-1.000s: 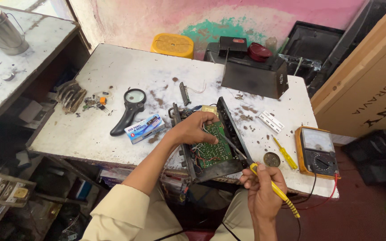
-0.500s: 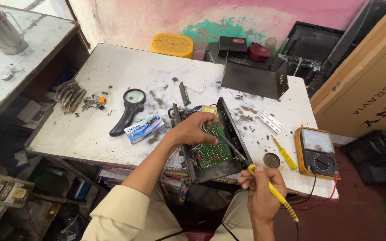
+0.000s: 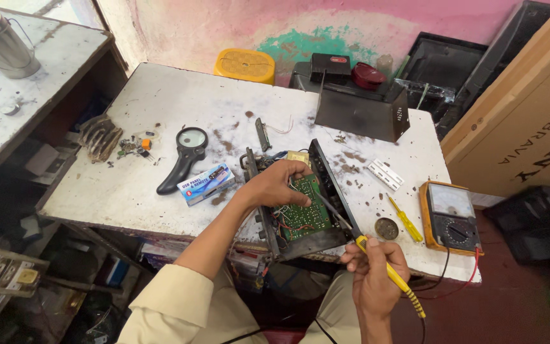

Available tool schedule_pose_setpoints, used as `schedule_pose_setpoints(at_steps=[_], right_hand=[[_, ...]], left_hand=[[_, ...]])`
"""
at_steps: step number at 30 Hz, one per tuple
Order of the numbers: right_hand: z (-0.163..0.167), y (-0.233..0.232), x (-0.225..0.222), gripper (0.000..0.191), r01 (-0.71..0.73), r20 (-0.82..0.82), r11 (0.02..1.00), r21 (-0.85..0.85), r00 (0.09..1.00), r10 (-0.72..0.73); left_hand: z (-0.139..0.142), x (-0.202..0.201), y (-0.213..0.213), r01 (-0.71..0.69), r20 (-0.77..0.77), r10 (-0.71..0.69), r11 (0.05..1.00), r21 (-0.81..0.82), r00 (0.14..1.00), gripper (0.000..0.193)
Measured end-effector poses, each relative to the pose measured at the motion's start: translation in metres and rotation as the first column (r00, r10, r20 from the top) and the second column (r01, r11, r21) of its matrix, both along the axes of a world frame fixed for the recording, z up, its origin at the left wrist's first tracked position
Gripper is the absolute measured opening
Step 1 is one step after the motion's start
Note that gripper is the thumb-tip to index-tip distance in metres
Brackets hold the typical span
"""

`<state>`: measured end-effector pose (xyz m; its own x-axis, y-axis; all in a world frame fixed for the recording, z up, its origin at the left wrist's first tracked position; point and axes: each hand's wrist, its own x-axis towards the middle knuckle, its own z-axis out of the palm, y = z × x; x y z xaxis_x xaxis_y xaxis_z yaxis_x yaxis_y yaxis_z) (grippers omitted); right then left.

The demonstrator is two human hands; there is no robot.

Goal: The person uses a soldering iron to work on a green circuit board inside a black electronic housing. They hold the board steady with one hand while applying the soldering iron with the other, then briefly use a magnifying glass to inspect the work area.

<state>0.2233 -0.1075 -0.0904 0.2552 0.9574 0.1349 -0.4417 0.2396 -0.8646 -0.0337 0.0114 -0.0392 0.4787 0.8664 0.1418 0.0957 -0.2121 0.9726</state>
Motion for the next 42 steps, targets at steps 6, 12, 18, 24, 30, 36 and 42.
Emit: schedule_pose_setpoints(at_steps=[6, 12, 18, 24, 30, 36, 42], right_hand=[[-0.001, 0.003, 0.000, 0.014, -0.008, -0.004, 1.000, -0.018, 1.000, 0.008], [-0.004, 0.003, 0.002, 0.013, -0.001, 0.001, 0.999, -0.039, 1.000, 0.001], [0.007, 0.002, -0.003, 0.014, 0.015, 0.024, 0.999, -0.032, 1.000, -0.015], [0.024, -0.017, -0.022, 0.010, 0.100, 0.419, 0.981, 0.167, 0.894, -0.162], [-0.017, -0.022, 0.027, 0.010, 0.195, -0.044, 0.980, -0.025, 0.980, -0.196], [-0.114, -0.033, 0.124, 0.024, -0.140, -0.613, 0.973, -0.185, 0.790, -0.002], [-0.113, -0.041, 0.124, 0.020, -0.006, -0.534, 0.988, -0.153, 0.842, -0.077]], left_hand=[[0.000, 0.000, 0.001, -0.005, -0.017, 0.005, 1.000, 0.003, 1.000, 0.032], [-0.002, 0.000, 0.001, -0.007, 0.007, 0.007, 1.000, -0.022, 1.000, 0.034], [-0.003, 0.001, 0.003, -0.015, -0.016, 0.014, 1.000, -0.018, 1.000, 0.033], [0.000, 0.002, 0.002, -0.008, -0.027, 0.008, 1.000, 0.006, 1.000, 0.033], [0.003, 0.001, -0.001, -0.003, -0.004, 0.003, 0.999, -0.042, 1.000, 0.034], [0.003, 0.002, -0.001, -0.015, -0.054, 0.015, 1.000, -0.006, 0.998, 0.034], [0.000, 0.005, -0.001, -0.022, -0.062, 0.023, 0.999, 0.023, 0.998, 0.034]])
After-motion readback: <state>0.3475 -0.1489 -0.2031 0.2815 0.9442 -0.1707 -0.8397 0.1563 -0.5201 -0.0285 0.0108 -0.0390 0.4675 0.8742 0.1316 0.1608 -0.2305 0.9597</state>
